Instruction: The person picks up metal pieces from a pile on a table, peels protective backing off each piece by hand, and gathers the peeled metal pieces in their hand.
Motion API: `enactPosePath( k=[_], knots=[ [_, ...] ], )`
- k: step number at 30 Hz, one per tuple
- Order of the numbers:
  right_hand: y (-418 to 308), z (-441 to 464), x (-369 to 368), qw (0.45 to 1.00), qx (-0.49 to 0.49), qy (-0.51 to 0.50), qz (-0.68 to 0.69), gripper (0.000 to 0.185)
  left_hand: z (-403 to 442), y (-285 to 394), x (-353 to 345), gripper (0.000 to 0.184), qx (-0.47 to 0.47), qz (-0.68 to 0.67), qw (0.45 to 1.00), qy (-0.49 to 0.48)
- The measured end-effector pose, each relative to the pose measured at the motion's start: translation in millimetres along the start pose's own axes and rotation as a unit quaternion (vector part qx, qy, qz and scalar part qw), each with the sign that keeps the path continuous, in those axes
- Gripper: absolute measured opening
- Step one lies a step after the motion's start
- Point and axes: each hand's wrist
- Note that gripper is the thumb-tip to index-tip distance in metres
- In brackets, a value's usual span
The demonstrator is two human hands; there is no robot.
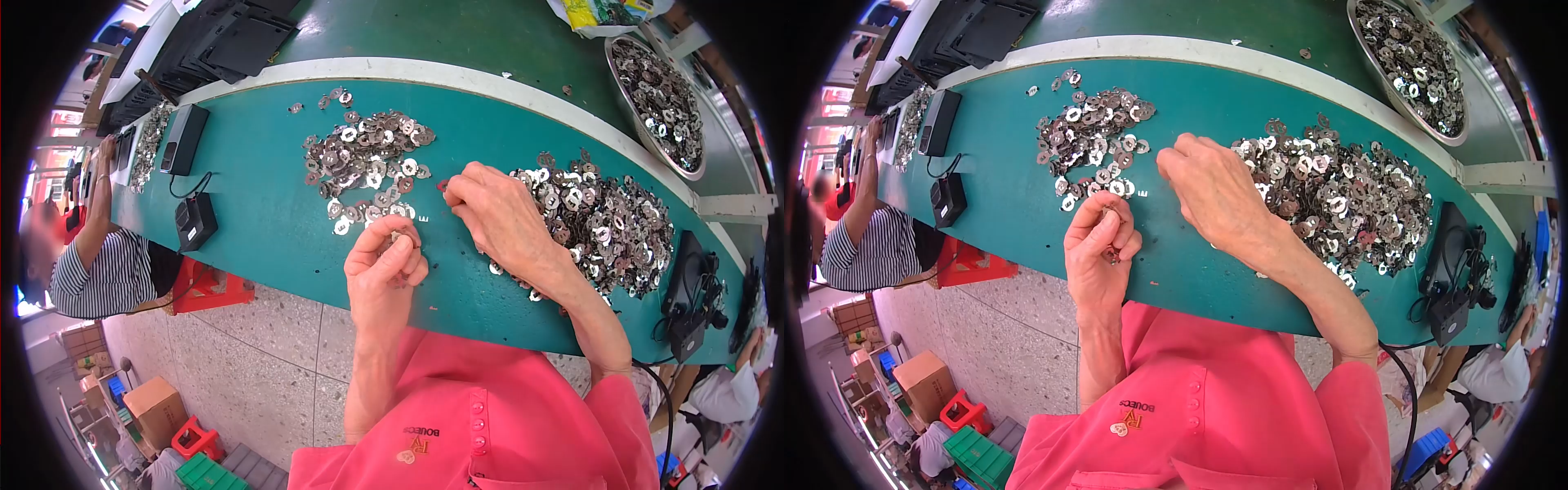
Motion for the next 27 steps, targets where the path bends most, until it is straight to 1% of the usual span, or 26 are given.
enactPosePath(
  k=[2,5,8,11,14,17,20,22,23,26,27],
  knots=[
    [-0.1,1.8,-1.9,1.000,-0.014,0.013,0.010,0.023,0.0,0.2,0.3,0.019,0.000,-0.001,1.000,-0.002],
    [-14.2,1.7,5.5,0.996,-0.033,0.044,0.068,0.022,-0.2,0.1,0.5,0.019,0.002,-0.001,1.000,-0.002],
    [-14.2,1.2,-3.3,0.996,-0.037,0.076,0.040,0.022,0.3,0.3,0.4,0.019,0.003,0.002,1.000,-0.002],
    [-11.9,0.1,-4.4,0.998,-0.022,0.058,0.010,0.024,0.5,0.6,-1.3,0.018,0.000,0.006,1.000,0.008],
    [-9.6,0.1,-3.4,0.999,-0.015,0.047,0.022,0.015,0.5,0.5,-7.1,0.016,-0.003,0.017,0.999,0.033],
    [-1.7,3.5,-0.1,0.996,-0.025,0.022,0.080,0.007,0.7,0.4,-8.3,0.014,0.000,0.024,0.999,0.040],
    [-5.6,7.1,9.3,0.966,-0.122,-0.017,0.227,0.007,0.6,1.0,-9.2,0.013,0.003,0.027,0.999,0.043],
    [-8.3,9.7,14.7,0.917,-0.182,-0.060,0.351,0.008,1.2,0.3,-8.5,0.012,0.003,0.026,0.999,0.036],
    [-9.2,10.2,16.2,0.884,-0.211,-0.082,0.410,0.008,1.3,0.3,-8.8,0.012,0.003,0.031,0.999,0.037],
    [-11.5,10.7,17.5,0.838,-0.207,-0.101,0.495,0.007,1.1,1.0,-10.9,0.013,0.004,0.048,0.998,0.046],
    [-12.3,10.7,17.1,0.837,-0.198,-0.104,0.499,0.007,0.5,1.2,-12.3,0.013,0.006,0.055,0.997,0.051]
  ],
)
Point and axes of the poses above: each hand's wrist, its own z-axis towards the middle knuckle, its own x-axis out of the back of the hand, y = z × x, and after that the axes turned 4 degrees about z, right-handed
